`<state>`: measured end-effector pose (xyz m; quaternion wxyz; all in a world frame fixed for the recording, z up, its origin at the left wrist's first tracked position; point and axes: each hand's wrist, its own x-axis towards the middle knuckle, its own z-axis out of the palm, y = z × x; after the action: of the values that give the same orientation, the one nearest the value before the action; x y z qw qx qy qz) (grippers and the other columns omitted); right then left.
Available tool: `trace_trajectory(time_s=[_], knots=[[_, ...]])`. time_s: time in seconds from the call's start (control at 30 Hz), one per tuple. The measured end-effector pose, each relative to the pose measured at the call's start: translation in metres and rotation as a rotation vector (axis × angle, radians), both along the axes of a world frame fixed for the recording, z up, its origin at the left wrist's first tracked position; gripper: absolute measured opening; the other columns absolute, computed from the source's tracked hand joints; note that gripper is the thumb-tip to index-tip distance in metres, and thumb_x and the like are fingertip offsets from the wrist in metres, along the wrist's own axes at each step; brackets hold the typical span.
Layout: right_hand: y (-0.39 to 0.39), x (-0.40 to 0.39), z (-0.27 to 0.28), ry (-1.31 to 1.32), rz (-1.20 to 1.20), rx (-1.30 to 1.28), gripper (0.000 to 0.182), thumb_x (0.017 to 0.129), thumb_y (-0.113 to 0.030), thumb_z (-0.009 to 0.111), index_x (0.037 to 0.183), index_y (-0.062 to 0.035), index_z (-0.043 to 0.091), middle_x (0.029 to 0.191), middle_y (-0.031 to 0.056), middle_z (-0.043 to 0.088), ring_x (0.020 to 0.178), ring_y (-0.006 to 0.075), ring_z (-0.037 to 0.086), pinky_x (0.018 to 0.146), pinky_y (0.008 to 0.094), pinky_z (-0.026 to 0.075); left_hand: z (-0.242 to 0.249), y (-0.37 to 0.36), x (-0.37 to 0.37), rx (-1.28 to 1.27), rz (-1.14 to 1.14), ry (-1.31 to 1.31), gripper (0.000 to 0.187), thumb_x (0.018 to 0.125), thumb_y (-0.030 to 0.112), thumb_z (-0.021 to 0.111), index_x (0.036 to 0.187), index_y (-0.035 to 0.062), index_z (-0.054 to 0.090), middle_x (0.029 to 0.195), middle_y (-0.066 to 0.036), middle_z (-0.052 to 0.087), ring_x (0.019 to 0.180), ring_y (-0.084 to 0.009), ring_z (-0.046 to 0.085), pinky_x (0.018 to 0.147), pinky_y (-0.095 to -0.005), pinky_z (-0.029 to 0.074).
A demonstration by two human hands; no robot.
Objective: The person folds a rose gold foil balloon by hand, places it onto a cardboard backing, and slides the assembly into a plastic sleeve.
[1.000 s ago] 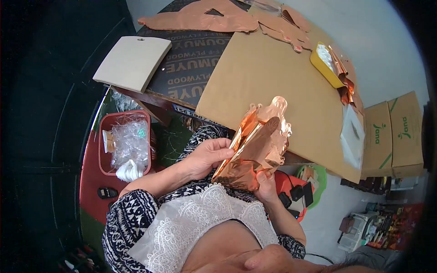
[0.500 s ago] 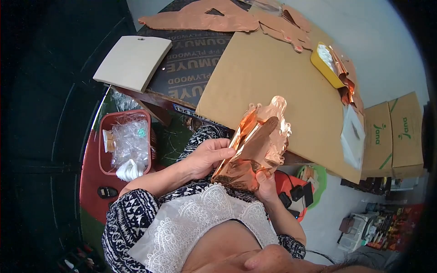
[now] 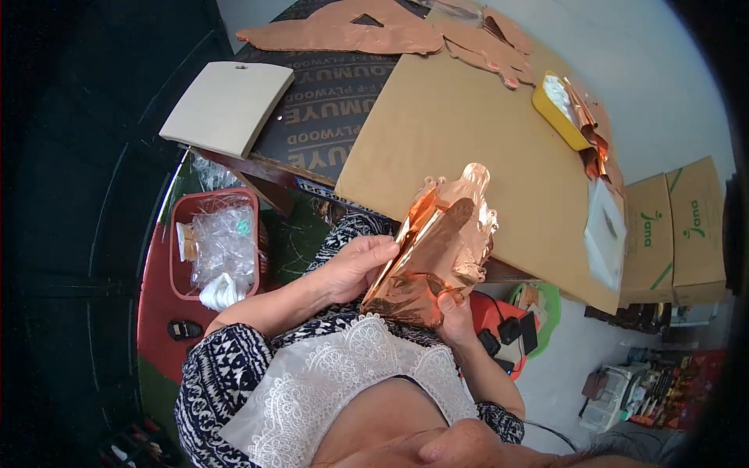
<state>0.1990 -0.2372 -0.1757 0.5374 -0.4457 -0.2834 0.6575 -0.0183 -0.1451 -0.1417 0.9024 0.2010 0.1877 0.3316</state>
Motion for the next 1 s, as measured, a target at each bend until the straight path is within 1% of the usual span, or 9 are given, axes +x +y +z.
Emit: trace_trajectory(time_s=[0.07,0.17,0.23,0.27,0.33,0.47,0.67,0.8,1.0], knots=[[-0.001,0.005,-0.005,-0.013,0.025,-0.013,0.031,0.085,-0.037,0.07,0.088,-0.0104,0.054,0.066,-0.0051,0.048,0.056,0.0055,0.044,0.053,0.0198,0.037,0.006,0.001,0.0,0.032,-0.004,0.033,0.034,0.09,0.029,0.064,0.109,0.0012,0.059,0.101,-0.007,0.065,0.091,-0.0126,0.062,0.082,-0.0291,0.051],[-0.002,0.005,-0.002,-0.02,0.041,-0.034,0.03,0.086,-0.036,0.069,0.089,-0.0097,0.055,0.064,-0.0052,0.047,0.056,0.0051,0.044,0.053,0.0199,0.037,0.011,0.002,0.001,0.039,0.004,0.085,0.03,0.09,0.025,0.064,0.107,0.001,0.059,0.1,-0.006,0.065,0.09,-0.0116,0.062,0.081,-0.0282,0.051],[-0.004,0.009,-0.006,0.004,0.051,-0.043,0.036,0.086,-0.034,0.068,0.103,-0.0076,0.051,0.085,-0.0007,0.049,0.076,0.0107,0.047,0.068,0.0263,0.04,0.01,0.002,0.002,0.042,0.015,0.108,0.028,0.09,0.023,0.064,0.105,0.0008,0.059,0.098,-0.006,0.065,0.088,-0.011,0.062,0.079,-0.0273,0.051],[-0.006,0.015,-0.017,0.03,0.067,-0.044,0.046,0.086,-0.031,0.068,0.118,-0.0059,0.047,0.105,0.0038,0.052,0.095,0.0165,0.051,0.083,0.0327,0.042,0.007,0.002,0.002,0.048,0.022,0.112,0.027,0.089,0.022,0.064,0.105,0.0006,0.059,0.098,-0.006,0.065,0.087,-0.0109,0.062,0.078,-0.0268,0.051],[-0.006,0.017,-0.02,0.058,0.091,-0.035,0.059,0.086,-0.029,0.068,0.133,-0.0042,0.042,0.127,0.009,0.053,0.116,0.023,0.053,0.099,0.0398,0.044,0.005,0.002,0.002,0.064,0.036,0.123,0.026,0.09,0.021,0.064,0.105,0.0003,0.06,0.097,-0.006,0.065,0.086,-0.0106,0.063,0.077,-0.0259,0.052],[-0.004,0.019,-0.021,0.062,0.132,-0.024,0.062,0.087,-0.027,0.066,0.136,-0.0041,0.037,0.133,0.0111,0.05,0.12,0.0255,0.051,0.101,0.0417,0.043,0.007,0.002,0.002,0.057,0.051,0.117,0.023,0.091,0.019,0.061,0.104,-0.0001,0.06,0.096,-0.006,0.066,0.084,-0.0105,0.063,0.075,-0.0252,0.052],[-0.005,0.018,-0.022,0.064,0.113,-0.027,0.063,0.087,-0.028,0.067,0.137,-0.0051,0.036,0.133,0.0112,0.049,0.121,0.0253,0.051,0.101,0.0416,0.043,0.005,0.001,0.003,0.017,0.072,0.092,0.021,0.092,0.019,0.06,0.101,0.0,0.063,0.093,-0.007,0.067,0.08,-0.0109,0.064,0.073,-0.0257,0.053],[-0.005,0.016,-0.019,0.095,0.096,-0.042,0.06,0.086,-0.028,0.067,0.135,-0.0063,0.04,0.13,0.0094,0.051,0.118,0.0235,0.052,0.099,0.0404,0.044,0.003,0.001,0.0,0.02,0.069,0.079,0.022,0.092,0.021,0.06,0.097,0.0,0.065,0.091,-0.008,0.068,0.079,-0.0122,0.065,0.072,-0.0268,0.054],[-0.008,0.024,-0.033,0.078,0.106,-0.054,0.054,0.086,-0.027,0.068,0.13,-0.0071,0.046,0.124,0.0067,0.055,0.115,0.0214,0.053,0.097,0.0389,0.045,0.0,0.0,-0.001,0.003,0.065,0.037,0.026,0.092,0.023,0.06,0.101,-0.0014,0.065,0.095,-0.011,0.069,0.082,-0.0152,0.066,0.074,-0.0301,0.054]])
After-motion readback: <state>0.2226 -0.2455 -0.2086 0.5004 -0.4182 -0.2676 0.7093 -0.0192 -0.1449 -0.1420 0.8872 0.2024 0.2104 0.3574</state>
